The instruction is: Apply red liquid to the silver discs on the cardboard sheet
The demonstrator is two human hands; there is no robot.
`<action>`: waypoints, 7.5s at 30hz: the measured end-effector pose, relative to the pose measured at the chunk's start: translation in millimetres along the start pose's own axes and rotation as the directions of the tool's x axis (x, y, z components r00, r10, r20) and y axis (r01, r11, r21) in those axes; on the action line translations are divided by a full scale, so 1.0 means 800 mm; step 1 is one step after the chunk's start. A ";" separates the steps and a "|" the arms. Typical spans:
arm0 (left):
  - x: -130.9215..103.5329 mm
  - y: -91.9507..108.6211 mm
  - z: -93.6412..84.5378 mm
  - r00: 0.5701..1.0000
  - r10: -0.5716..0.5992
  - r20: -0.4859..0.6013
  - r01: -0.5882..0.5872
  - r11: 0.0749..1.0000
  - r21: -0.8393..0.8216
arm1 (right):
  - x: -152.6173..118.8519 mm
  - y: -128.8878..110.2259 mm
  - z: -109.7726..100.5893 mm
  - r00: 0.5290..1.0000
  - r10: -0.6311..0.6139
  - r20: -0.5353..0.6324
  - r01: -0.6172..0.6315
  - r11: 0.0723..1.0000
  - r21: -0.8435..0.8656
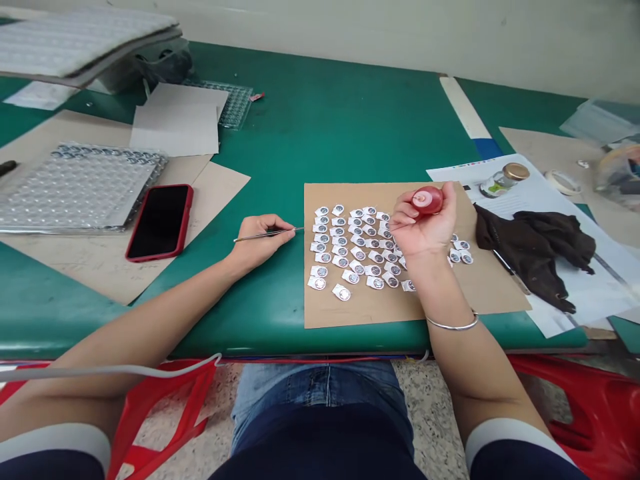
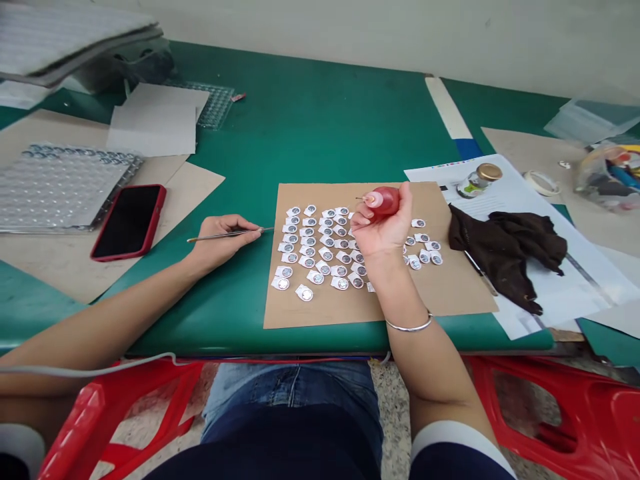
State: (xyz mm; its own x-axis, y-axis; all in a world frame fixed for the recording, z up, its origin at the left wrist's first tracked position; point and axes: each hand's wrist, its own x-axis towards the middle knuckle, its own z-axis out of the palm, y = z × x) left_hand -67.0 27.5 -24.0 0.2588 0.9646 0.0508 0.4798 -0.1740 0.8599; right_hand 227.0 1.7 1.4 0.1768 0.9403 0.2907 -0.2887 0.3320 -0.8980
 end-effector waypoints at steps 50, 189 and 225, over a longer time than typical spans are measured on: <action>-0.008 0.000 0.004 0.997 -0.019 0.074 0.013 0.996 0.090 | -0.010 -0.031 0.007 0.923 0.375 -0.086 -0.319 0.870 0.375; -0.054 0.021 0.035 0.515 0.759 0.399 -0.810 0.277 0.518 | -0.045 0.043 0.103 0.998 0.039 0.040 0.001 0.700 -0.714; -0.054 0.021 0.035 0.532 0.744 0.404 -0.802 0.291 0.521 | -0.042 0.047 0.102 1.000 0.008 0.013 0.003 0.695 -0.719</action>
State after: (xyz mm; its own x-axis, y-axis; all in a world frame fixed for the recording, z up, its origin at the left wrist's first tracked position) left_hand -46.4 -22.4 -25.8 0.8335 0.3039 0.4614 0.3687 -0.9279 -0.0548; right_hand 133.6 -11.1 -15.3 0.1626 0.9438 0.2877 0.4769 0.1800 -0.8603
